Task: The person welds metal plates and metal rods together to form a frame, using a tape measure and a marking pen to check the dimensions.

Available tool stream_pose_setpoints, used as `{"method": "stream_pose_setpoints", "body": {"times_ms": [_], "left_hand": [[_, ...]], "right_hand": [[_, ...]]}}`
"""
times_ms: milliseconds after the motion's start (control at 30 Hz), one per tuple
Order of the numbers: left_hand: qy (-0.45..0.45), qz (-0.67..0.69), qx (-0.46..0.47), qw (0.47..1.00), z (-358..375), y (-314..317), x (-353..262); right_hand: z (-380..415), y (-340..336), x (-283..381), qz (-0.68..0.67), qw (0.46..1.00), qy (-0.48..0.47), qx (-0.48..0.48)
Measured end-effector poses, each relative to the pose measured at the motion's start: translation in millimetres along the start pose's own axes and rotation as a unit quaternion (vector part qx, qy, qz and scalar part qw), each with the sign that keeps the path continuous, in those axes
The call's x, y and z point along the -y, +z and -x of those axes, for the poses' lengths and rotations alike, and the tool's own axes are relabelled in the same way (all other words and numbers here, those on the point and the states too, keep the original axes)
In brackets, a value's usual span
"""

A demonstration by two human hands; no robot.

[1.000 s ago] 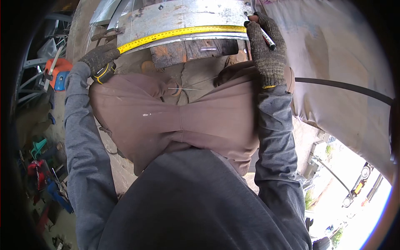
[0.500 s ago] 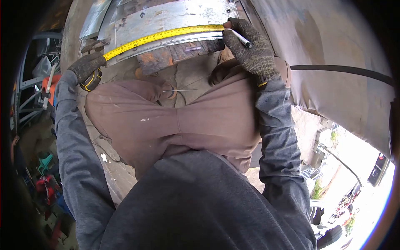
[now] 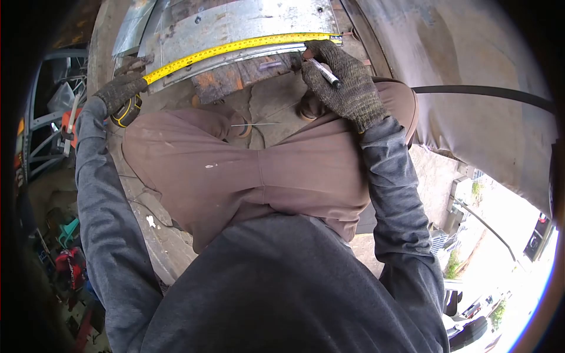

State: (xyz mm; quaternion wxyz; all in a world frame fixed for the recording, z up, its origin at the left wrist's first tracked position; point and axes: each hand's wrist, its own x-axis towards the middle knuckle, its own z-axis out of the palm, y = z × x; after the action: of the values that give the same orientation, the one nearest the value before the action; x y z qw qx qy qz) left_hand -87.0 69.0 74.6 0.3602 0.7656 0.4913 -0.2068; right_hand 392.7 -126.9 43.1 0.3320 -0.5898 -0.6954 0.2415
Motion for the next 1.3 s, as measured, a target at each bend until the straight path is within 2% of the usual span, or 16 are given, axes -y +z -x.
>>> {"method": "stream_pose_setpoints", "body": {"times_ms": [100,200,267,400,500,567,700,767,800,833,900,933,1067,1100,1167,1300], "left_hand": [[-0.013,0.029,0.000,0.999,1,1,-8],[-0.034,-0.038,0.030,0.998,1,2,-9],[0.035,-0.086,0.015,0.996,1,8,5],[0.017,-0.162,0.046,0.986,3,8,-7],[0.081,-0.210,0.022,0.974,5,12,-8],[0.007,-0.082,-0.020,0.996,7,16,-13],[0.045,-0.117,0.015,0.992,2,12,-9],[-0.031,-0.058,0.003,0.998,4,12,-15],[-0.028,-0.059,0.001,0.998,4,12,-16],[-0.045,-0.042,-0.002,0.998,4,13,-15],[-0.062,-0.024,-0.004,0.998,5,14,-19],[-0.068,-0.012,-0.011,0.998,6,15,-20],[-0.072,0.033,-0.018,0.997,7,15,-17],[-0.073,0.033,-0.019,0.997,7,15,-16],[-0.022,-0.020,-0.009,1.000,8,14,-14],[-0.057,0.005,-0.010,0.998,5,14,-13]], "right_hand": [[1,2,-3,0.001,1.000,0.003,0.022],[-3,5,-10,-0.003,1.000,-0.018,-0.010],[-6,3,-13,-0.051,0.998,0.034,0.003],[-12,4,-19,-0.049,0.999,-0.007,-0.003],[-14,4,-19,-0.054,0.998,0.027,0.014],[-14,4,-17,-0.030,0.994,0.091,0.057],[-9,6,-14,-0.038,0.998,0.039,0.029],[-4,4,-5,0.000,0.999,0.028,0.032],[-2,2,3,0.034,0.995,0.054,0.078],[0,5,1,0.037,0.995,0.055,0.075],[6,12,-2,0.068,0.993,-0.095,-0.013],[7,11,-4,0.066,0.996,-0.057,0.011],[2,9,-6,0.042,0.996,-0.080,0.008],[1,11,-9,0.024,0.998,-0.054,0.023],[0,12,-10,0.004,0.999,-0.029,0.039],[-2,12,-11,-0.014,0.999,0.008,0.038]]}}
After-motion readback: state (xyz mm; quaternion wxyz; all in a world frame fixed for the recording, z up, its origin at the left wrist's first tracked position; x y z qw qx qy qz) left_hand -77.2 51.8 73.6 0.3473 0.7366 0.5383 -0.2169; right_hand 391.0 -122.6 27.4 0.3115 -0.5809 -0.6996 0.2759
